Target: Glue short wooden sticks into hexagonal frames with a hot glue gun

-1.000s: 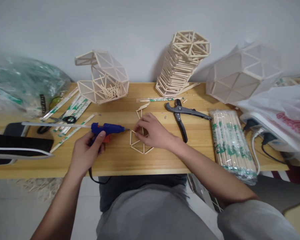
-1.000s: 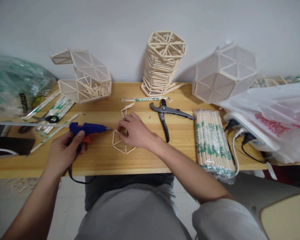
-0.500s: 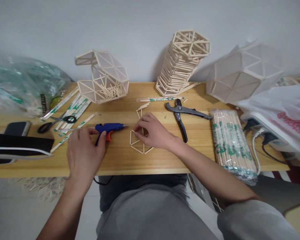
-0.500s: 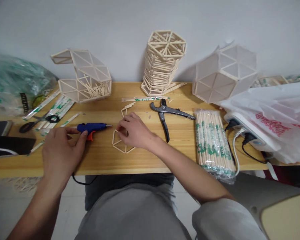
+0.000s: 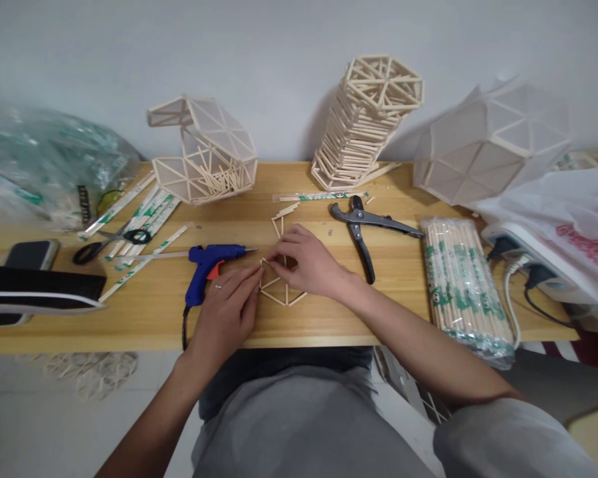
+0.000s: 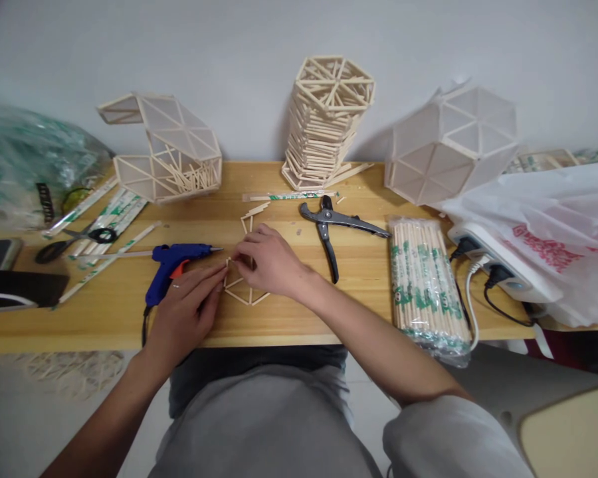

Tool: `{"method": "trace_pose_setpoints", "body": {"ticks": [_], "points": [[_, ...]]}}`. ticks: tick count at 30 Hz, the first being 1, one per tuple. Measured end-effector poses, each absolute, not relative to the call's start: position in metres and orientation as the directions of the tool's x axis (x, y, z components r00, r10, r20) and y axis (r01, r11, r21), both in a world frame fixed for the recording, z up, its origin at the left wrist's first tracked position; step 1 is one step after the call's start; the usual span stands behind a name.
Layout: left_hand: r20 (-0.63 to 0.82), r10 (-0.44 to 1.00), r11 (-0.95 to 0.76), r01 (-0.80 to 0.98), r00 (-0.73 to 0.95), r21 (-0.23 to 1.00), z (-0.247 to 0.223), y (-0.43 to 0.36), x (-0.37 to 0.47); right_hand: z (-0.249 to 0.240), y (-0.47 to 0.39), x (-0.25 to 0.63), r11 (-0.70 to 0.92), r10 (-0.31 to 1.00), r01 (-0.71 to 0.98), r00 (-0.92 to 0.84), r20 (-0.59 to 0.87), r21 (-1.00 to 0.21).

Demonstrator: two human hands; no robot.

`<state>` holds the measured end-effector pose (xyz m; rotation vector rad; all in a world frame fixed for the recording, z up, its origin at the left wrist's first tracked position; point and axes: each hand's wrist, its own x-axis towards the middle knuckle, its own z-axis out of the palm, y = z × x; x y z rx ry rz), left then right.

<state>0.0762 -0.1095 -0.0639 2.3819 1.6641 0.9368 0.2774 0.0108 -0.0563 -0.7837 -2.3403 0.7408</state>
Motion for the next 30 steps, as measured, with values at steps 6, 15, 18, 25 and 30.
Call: {"method": "trace_pose_setpoints", "body": {"ticks": [6, 15, 18, 25, 30], "points": [[0.455, 0.857, -0.429, 0.822, 0.241, 0.374, -0.0635, -0.1098, 0.0782, -0.0571, 0.0116, 0.2781, 0.685, 0.649, 0.340, -0.687, 0.328, -0.645], [0.461, 0.854, -0.435, 0.818, 0.241, 0.376, -0.0637, -0.1090, 0.0785, -0.0542, 0.0134, 0.2777, 0.667, 0.654, 0.360, -0.703, 0.281, -0.652], [0.455, 0.859, -0.428, 0.819, 0.236, 0.383, -0.0642, -0.1094, 0.0787, -0.0536, 0.0137, 0.2776, 0.669, 0.650, 0.370, -0.712, 0.267, -0.644], [0.450, 0.865, -0.421, 0.810, 0.223, 0.407, -0.0639, -0.1095, 0.0793, -0.0535, 0.0140, 0.2775, 0.655, 0.654, 0.390, -0.722, 0.226, -0.647], [0.464, 0.854, -0.434, 0.816, 0.236, 0.382, -0.0626, -0.1087, 0.0796, -0.0520, 0.0138, 0.2769, 0.656, 0.653, 0.396, -0.725, 0.220, -0.642]]}}
